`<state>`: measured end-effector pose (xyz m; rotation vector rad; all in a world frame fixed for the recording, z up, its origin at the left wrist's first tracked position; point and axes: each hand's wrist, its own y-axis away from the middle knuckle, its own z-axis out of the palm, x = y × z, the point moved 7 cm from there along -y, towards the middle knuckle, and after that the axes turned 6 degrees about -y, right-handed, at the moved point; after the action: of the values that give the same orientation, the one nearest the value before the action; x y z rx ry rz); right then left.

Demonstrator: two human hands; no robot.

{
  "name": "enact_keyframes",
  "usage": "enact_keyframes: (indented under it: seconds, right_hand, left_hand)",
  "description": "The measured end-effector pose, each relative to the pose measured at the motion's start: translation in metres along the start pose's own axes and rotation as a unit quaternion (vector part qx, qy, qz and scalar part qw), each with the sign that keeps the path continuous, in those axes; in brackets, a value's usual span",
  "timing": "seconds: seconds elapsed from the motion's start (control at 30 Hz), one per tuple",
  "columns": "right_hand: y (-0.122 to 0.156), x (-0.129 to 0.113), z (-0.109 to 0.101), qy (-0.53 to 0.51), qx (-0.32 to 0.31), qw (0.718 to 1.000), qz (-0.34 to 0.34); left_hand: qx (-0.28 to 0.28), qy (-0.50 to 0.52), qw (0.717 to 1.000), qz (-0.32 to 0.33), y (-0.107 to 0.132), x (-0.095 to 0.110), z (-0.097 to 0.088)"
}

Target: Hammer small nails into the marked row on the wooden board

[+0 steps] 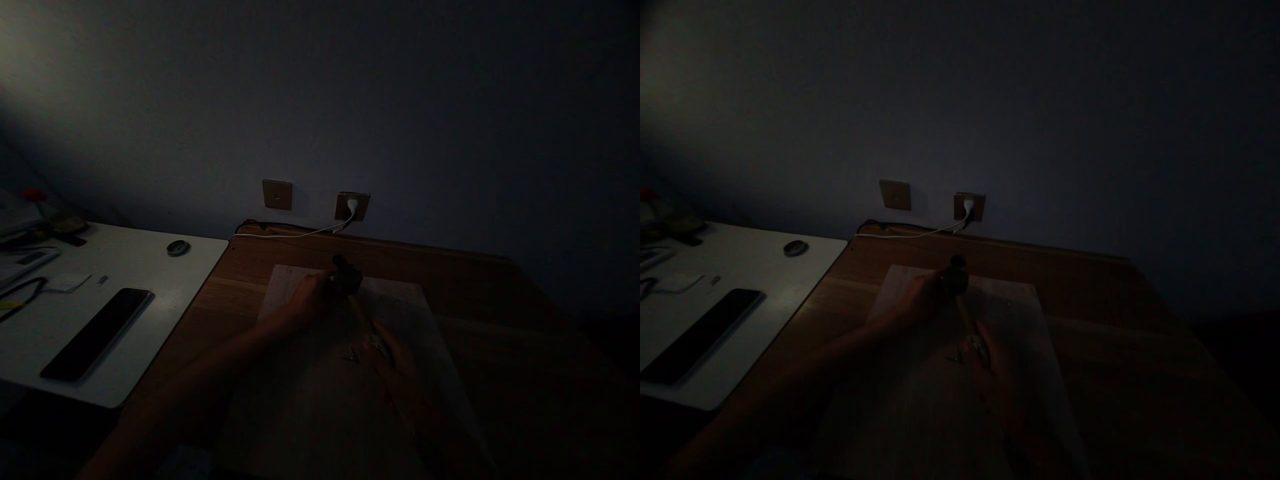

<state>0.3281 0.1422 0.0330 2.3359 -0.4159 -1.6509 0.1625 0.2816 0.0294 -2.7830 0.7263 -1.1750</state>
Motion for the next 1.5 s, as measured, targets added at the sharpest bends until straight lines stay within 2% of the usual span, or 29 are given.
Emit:
enact_keyframes:
  seconds: [0.1, 0.23, 0.43, 0.6, 0.7, 0.77, 0.87, 0.9, 0.97, 1.07, 1.13, 1.27, 1.33, 1.4, 1.5]
  right_hand:
    - [-0.001, 0.000, -0.002, 0.004, 0.012, 1.000, -0.006]
    - [0.000, -0.003, -0.002, -0.001, -0.002, 1.000, -0.031]
    - [0.002, 0.004, -0.001, -0.011, 0.008, 1.000, 0.015]
    - [0.004, 0.001, 0.002, -0.027, -0.015, 1.000, 0.005]
    - [0.010, 0.007, -0.010, -0.007, -0.004, 1.000, -0.001]
    - [0.018, 0.016, -0.027, 0.016, 0.036, 0.999, -0.016]
    - [0.033, 0.039, -0.050, 0.037, 0.090, 0.995, 0.010]
    - [0.038, 0.049, -0.054, 0.038, 0.095, 0.994, 0.033]
    - [0.044, 0.063, -0.061, 0.037, 0.105, 0.992, 0.063]
    - [0.046, 0.070, -0.068, 0.033, 0.125, 0.990, 0.056]
    - [0.043, 0.070, -0.067, 0.027, 0.117, 0.992, 0.044]
    - [0.043, 0.067, -0.061, 0.020, 0.121, 0.992, 0.024]
    - [0.045, 0.069, -0.058, 0.019, 0.115, 0.992, 0.039]
    - [0.046, 0.071, -0.056, 0.018, 0.105, 0.992, 0.062]
    - [0.046, 0.071, -0.060, 0.029, 0.110, 0.992, 0.060]
  left_hand:
    - [0.006, 0.009, 1.000, -0.001, -0.001, -0.002, 0.002]
    - [0.020, 0.012, 1.000, 0.004, 0.000, 0.000, 0.000]
    - [0.009, 0.024, 1.000, 0.016, 0.001, 0.001, 0.001]
    - [0.003, 0.016, 1.000, 0.017, 0.000, 0.000, 0.001]
    - [0.004, -0.009, 1.000, 0.016, 0.004, 0.002, -0.005]
    - [0.007, -0.036, 0.999, 0.015, 0.011, 0.008, -0.012]
    - [-0.054, -0.087, 0.992, 0.076, 0.032, 0.033, -0.014]
    - [-0.092, -0.114, 0.982, 0.120, 0.042, 0.046, -0.011]
    - [-0.133, -0.201, 0.947, 0.214, 0.064, 0.072, -0.003]
    - [-0.117, -0.318, 0.888, 0.313, 0.090, 0.101, 0.009]
    - [-0.099, -0.355, 0.864, 0.342, 0.101, 0.113, 0.017]
    - [-0.086, -0.376, 0.851, 0.356, 0.108, 0.123, 0.031]
    - [-0.081, -0.371, 0.852, 0.360, 0.108, 0.124, 0.033]
    - [-0.082, -0.357, 0.858, 0.361, 0.104, 0.119, 0.030]
    - [-0.091, -0.318, 0.879, 0.344, 0.088, 0.102, 0.015]
